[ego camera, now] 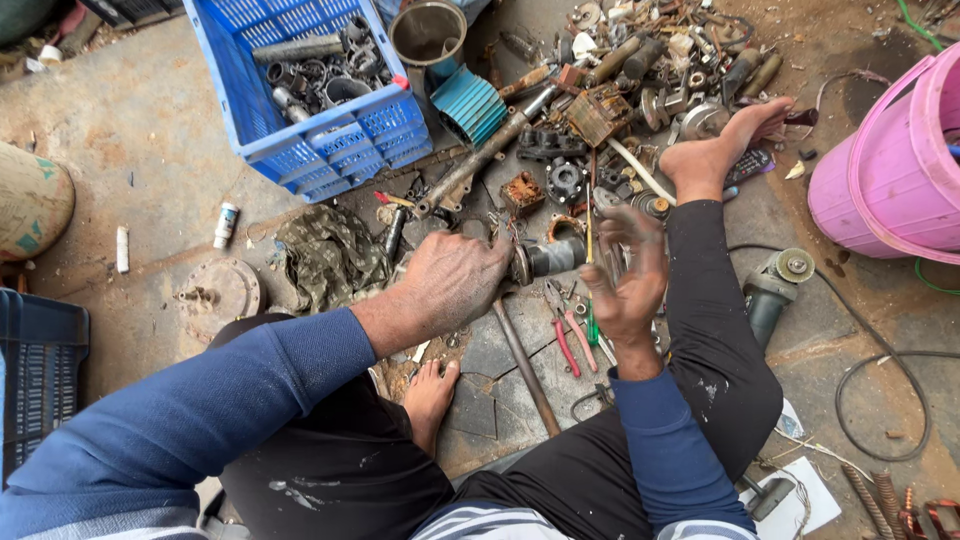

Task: The person sits on the floor and uses a hammer and metal rod to disassemble a mechanical component. They then use a screwdriver to remove a spring and other parts from the assembly. The person continues to manipulate the parts with their hands and tools.

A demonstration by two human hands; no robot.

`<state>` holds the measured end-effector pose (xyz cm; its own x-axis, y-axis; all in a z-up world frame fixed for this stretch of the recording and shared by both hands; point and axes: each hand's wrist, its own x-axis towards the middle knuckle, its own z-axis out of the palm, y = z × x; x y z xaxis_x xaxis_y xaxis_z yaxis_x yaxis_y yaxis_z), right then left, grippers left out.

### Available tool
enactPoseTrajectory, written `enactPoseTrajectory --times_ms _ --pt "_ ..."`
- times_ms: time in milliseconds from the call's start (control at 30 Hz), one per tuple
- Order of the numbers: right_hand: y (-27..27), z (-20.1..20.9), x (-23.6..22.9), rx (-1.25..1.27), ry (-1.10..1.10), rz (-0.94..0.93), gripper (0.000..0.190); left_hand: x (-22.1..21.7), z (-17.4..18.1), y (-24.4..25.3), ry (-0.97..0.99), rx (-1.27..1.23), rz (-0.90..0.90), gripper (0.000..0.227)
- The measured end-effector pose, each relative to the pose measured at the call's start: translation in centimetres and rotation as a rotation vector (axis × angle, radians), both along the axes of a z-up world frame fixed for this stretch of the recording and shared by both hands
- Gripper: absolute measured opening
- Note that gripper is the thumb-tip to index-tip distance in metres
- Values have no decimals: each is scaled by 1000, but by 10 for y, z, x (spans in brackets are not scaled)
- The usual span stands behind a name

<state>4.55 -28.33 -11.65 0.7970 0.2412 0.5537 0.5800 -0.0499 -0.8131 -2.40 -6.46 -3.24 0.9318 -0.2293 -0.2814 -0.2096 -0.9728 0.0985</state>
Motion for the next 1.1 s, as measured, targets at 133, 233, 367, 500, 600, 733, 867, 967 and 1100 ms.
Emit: enactPoseTrajectory --times_ms 133,233,367,500,600,733,867,967,1100 --pt "-12 15 2 -388 -164 209 80 -4 -19 4 -218 211 -231 21" --pt "-5 6 8 -582 66 580 84 -7 -30 3 -302 361 -405 21" --pt "21 -26 14 -798 324 845 76 -12 -40 -1 -313 470 -606 24" --pt "42 -59 13 -737 648 1120 55 -14 -48 -1 -433 491 -756 29" --pt "48 -69 8 -693 780 1115 52 -13 -48 3 -360 520 -763 33" --pt "49 -68 -6 -745 787 985 46 -13 -44 13 -364 533 -767 29" --pt "53 -56 -8 -714 777 925 44 0 -39 21 -276 498 -759 30" --pt "55 -50 -9 -642 703 922 41 1 -43 21 -195 443 -706 32" --pt "56 -52 -14 -686 736 904 36 -3 -54 25 -157 349 -623 28"
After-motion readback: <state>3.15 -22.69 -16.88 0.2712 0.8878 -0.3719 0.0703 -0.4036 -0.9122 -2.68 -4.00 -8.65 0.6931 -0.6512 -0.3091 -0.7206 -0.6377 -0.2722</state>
